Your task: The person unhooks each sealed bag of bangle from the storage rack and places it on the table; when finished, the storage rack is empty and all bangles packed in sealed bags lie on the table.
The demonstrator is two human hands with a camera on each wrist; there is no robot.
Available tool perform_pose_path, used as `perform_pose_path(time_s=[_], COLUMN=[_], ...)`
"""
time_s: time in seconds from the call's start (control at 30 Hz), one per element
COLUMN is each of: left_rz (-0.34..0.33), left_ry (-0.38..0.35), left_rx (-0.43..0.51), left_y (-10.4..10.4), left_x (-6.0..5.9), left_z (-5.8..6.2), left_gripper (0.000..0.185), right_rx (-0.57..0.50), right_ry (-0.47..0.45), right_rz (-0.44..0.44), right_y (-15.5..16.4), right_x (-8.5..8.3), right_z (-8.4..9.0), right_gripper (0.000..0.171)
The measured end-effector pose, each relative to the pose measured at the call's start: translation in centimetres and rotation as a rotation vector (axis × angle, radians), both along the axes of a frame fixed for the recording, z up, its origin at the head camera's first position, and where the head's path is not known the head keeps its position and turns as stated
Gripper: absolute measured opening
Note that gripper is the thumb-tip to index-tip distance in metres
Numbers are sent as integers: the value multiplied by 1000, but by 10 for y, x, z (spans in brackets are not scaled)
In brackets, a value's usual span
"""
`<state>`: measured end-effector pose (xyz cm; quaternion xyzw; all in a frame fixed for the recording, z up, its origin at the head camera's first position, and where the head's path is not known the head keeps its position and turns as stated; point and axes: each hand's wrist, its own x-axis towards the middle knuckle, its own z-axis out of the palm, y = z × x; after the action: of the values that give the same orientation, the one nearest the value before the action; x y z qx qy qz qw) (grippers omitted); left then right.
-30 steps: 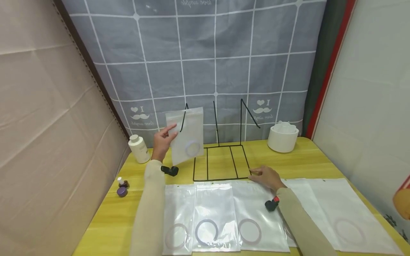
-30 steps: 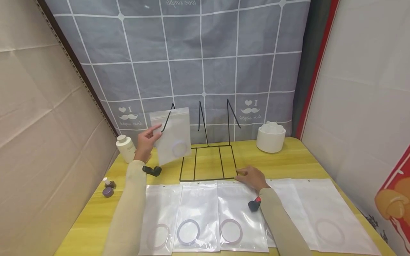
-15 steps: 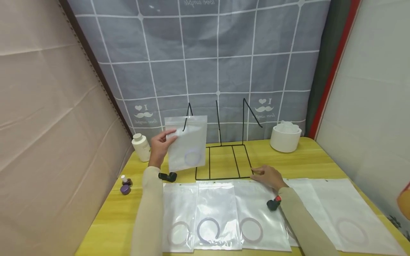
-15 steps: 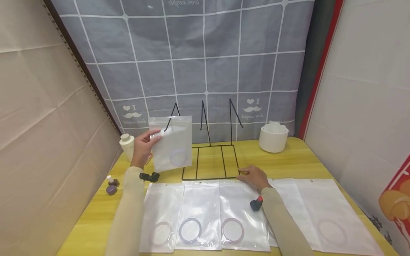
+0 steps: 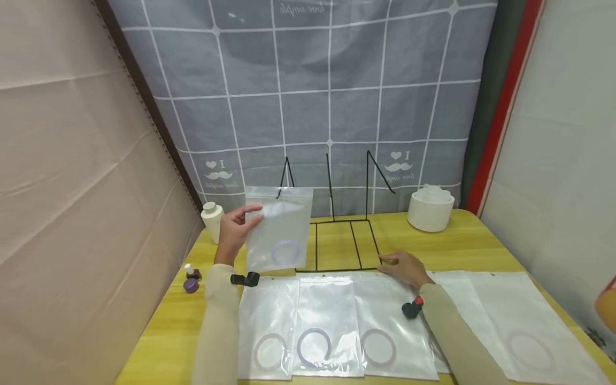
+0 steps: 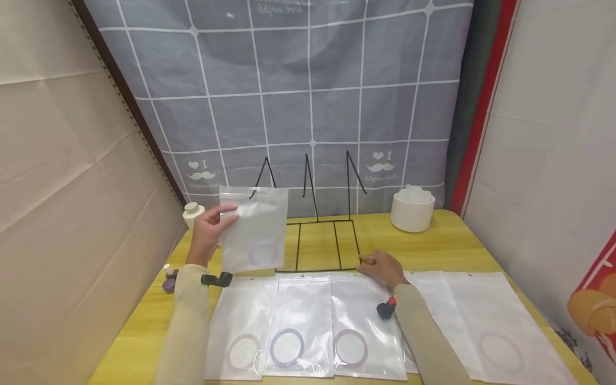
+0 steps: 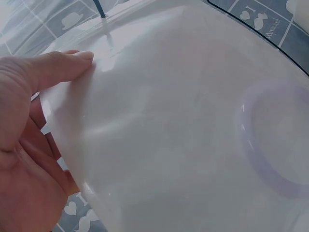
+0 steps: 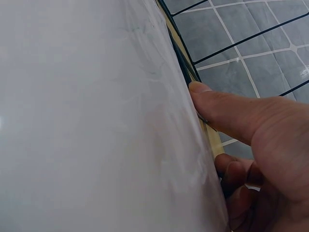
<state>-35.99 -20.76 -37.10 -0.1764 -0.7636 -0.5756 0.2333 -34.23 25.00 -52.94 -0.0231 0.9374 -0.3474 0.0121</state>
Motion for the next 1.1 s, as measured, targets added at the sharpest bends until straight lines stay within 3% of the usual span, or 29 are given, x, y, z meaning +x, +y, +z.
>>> perform_pose_path(time_s=[0.13, 0.33, 0.53, 0.67, 0.87, 1.1], left_rz=[-11, -41, -36, -19, -69, -203], left_ry=[-5, 16, -18, 18, 75, -254], left_rx=[-35, -67, -78, -86, -3, 262], left_y=[-1, 1, -7, -13, -25, -72], left_x=[13, 38, 44, 46, 70, 115], left_z=[6, 23, 28, 29, 36, 26], left_gripper=[28, 26, 26, 26, 23, 26], right_rx=[-10, -7, 3, 3, -3, 11], right_ry=[-21, -27, -31, -44, -66, -70], right_rz=[-9, -5, -4, 0, 1, 19], right_y=[0, -1, -3, -2, 0, 0], right_x=[-2, -4, -1, 0, -2, -5], right_z=[-1, 0, 5, 8, 13, 19], right_gripper=[58, 59, 58, 59, 60, 60])
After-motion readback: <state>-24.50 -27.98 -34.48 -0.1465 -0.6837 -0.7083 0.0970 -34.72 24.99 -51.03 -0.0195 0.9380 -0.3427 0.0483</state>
